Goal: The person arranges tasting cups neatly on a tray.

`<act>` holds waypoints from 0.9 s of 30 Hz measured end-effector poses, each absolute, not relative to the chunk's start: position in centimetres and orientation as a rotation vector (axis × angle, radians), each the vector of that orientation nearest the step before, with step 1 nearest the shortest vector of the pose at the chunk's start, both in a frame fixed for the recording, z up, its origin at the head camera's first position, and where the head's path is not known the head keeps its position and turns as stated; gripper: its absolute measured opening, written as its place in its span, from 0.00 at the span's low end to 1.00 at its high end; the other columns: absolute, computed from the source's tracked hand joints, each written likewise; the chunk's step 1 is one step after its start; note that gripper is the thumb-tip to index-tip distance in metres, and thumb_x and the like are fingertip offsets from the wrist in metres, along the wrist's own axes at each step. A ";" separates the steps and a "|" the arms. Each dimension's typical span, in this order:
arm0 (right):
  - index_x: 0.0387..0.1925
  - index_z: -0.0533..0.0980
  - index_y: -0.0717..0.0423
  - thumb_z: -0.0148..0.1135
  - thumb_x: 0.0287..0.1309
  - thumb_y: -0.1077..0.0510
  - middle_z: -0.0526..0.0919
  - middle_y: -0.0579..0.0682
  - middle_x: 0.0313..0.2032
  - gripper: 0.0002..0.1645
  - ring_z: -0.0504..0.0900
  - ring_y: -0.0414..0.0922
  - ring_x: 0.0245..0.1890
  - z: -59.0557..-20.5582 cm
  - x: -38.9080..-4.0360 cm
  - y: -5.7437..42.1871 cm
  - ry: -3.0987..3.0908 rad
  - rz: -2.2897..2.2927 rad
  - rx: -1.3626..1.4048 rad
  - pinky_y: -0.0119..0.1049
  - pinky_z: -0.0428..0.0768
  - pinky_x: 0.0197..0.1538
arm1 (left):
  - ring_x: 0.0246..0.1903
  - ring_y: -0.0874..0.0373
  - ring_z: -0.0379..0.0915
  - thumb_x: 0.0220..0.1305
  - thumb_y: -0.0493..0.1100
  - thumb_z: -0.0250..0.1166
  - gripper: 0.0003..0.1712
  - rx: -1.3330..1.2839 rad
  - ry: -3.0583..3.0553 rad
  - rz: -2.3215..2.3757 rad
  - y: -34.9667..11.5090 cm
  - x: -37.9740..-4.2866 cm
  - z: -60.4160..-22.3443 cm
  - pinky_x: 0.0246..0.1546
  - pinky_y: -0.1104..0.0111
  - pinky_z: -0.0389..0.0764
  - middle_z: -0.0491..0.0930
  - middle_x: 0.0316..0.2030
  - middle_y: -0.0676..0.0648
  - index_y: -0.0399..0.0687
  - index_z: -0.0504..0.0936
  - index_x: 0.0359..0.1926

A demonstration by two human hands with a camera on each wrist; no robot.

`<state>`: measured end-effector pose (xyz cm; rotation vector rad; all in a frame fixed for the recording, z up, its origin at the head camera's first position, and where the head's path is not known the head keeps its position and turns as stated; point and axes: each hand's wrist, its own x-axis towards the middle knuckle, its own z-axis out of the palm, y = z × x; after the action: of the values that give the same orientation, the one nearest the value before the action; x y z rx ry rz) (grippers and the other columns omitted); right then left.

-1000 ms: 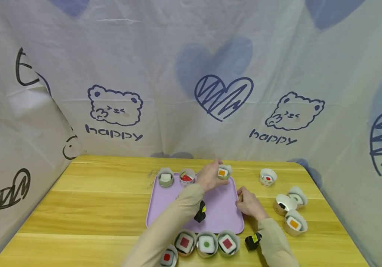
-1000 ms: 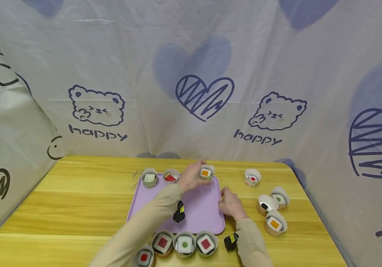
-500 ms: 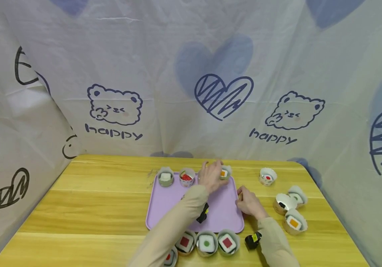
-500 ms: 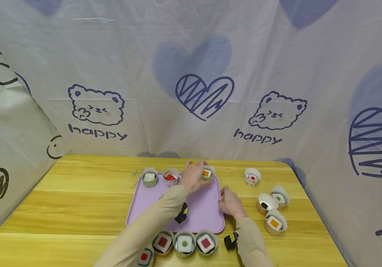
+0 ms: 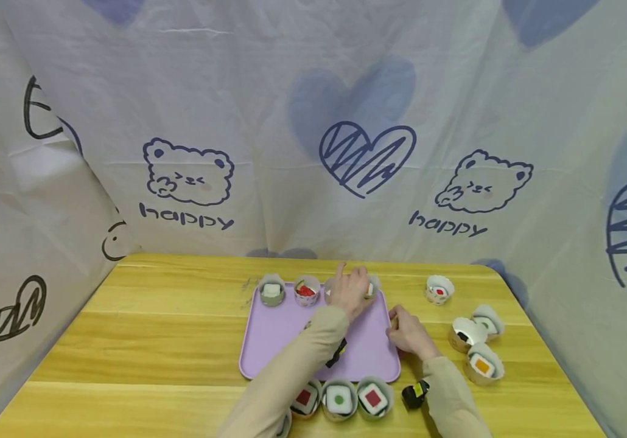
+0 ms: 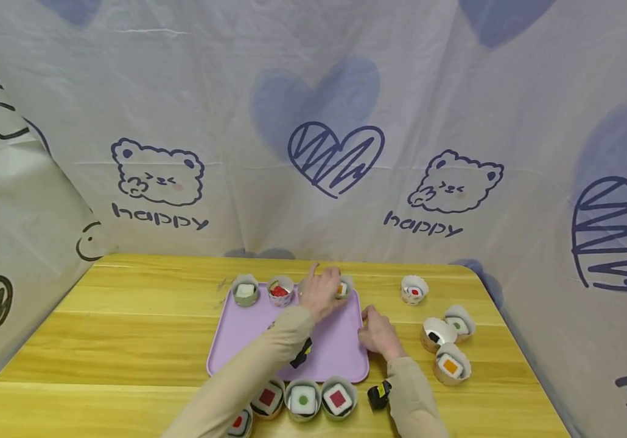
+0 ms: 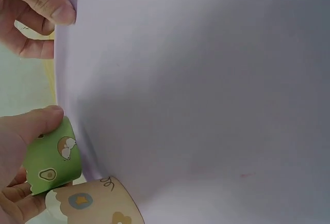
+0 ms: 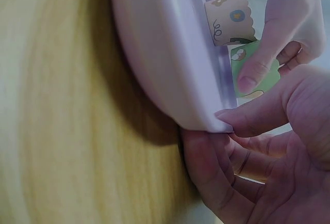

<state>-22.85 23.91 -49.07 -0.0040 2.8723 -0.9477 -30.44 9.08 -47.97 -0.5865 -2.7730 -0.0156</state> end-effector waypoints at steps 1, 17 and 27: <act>0.48 0.70 0.66 0.57 0.58 0.67 0.77 0.54 0.27 0.16 0.76 0.44 0.23 -49.1 -22.9 23.9 2.873 -0.948 -0.004 0.33 0.72 0.26 | 0.37 0.59 0.86 0.57 0.65 0.72 0.32 -0.586 -2.764 -0.004 9.1 -30.4 -48.0 0.73 0.57 0.65 0.85 0.43 0.51 0.46 0.77 0.50; 0.48 0.71 0.66 0.58 0.58 0.67 0.77 0.54 0.27 0.16 0.76 0.44 0.24 -49.2 -23.0 23.8 2.874 -0.949 0.000 0.33 0.73 0.26 | 0.39 0.60 0.85 0.57 0.64 0.72 0.29 -0.555 -2.744 0.041 9.3 -29.9 -48.3 0.73 0.61 0.64 0.87 0.38 0.53 0.48 0.80 0.48; 0.49 0.71 0.66 0.58 0.58 0.67 0.77 0.53 0.28 0.16 0.76 0.44 0.24 -49.1 -23.0 23.9 2.860 -0.947 0.006 0.33 0.73 0.26 | 0.75 0.56 0.60 0.57 0.70 0.67 0.48 -0.573 -2.897 0.040 9.0 -29.7 -47.8 0.79 0.59 0.54 0.78 0.65 0.50 0.44 0.71 0.67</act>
<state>-22.96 23.93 -49.11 0.0057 2.8595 -0.9474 -29.72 8.97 -47.84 -0.5728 -2.8966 0.0402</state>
